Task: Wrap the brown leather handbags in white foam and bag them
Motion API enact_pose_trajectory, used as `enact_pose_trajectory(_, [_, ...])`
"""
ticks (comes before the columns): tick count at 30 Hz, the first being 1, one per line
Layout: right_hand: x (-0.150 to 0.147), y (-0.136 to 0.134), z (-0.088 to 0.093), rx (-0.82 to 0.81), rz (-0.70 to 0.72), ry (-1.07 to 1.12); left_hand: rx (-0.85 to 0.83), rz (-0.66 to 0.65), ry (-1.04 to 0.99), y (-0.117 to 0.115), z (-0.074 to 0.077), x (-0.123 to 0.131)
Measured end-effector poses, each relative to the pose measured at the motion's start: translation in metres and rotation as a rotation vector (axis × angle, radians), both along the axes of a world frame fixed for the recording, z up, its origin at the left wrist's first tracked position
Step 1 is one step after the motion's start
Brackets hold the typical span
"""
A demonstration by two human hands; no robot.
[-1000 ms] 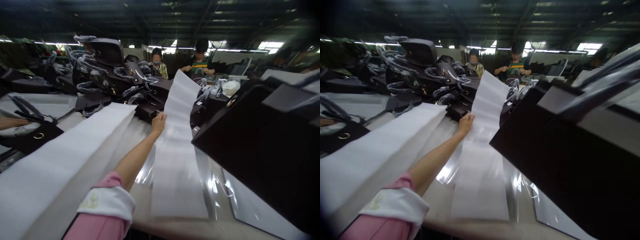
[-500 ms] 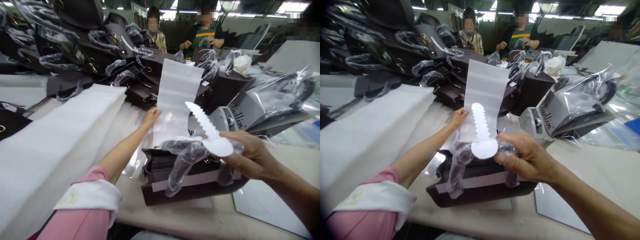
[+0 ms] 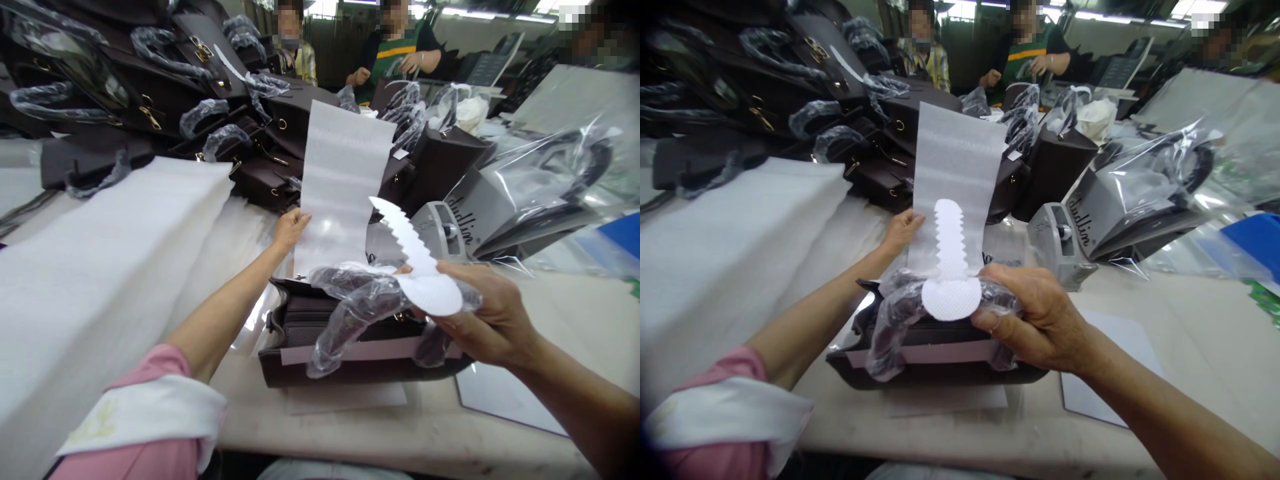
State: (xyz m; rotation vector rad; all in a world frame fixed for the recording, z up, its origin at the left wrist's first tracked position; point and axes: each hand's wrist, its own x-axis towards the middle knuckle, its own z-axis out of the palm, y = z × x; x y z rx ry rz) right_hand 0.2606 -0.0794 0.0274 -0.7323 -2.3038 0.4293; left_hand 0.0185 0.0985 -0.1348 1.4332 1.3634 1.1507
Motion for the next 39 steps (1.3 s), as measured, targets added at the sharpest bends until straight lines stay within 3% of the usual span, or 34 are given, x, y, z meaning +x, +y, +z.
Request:
enact_pose_trajectory(4, [-0.002,0.000,0.001,0.000,0.076,-0.023,-0.078,-0.071,-0.181,0.002,0.030,0.005])
enact_pose_trajectory(8, [-0.003,0.001,-0.001,-0.005,0.106,0.012,-0.161,-0.245,-0.314,-0.010,0.090,0.013])
enact_pose_trajectory(12, [-0.004,0.003,-0.002,-0.071,0.072,0.001,-0.201,-0.431,-0.356,-0.056,0.148,0.021])
enact_pose_trajectory(15, [-0.005,0.004,-0.004,-0.081,0.062,-0.019,-0.226,-0.558,-0.363,-0.099,0.171,0.022])
enact_pose_trajectory(18, [-0.008,0.001,-0.007,-0.089,0.056,-0.004,-0.262,-0.626,-0.321,-0.130,0.180,0.018])
enact_pose_trajectory(21, [-0.011,-0.003,-0.008,-0.108,-0.027,0.004,-0.265,-0.656,-0.227,-0.144,0.180,0.011])
enact_pose_trajectory(29, [-0.018,-0.008,-0.007,-0.064,-0.172,-0.022,-0.227,-0.722,0.003,-0.147,0.177,-0.005])
enact_pose_trajectory(34, [-0.013,-0.010,-0.006,0.097,-0.449,0.248,-0.154,-0.750,0.142,-0.156,0.190,0.000])
enact_pose_trajectory(39, [-0.004,0.000,0.035,-0.215,-0.204,0.645,-0.055,-0.679,0.240,-0.165,0.196,0.001])
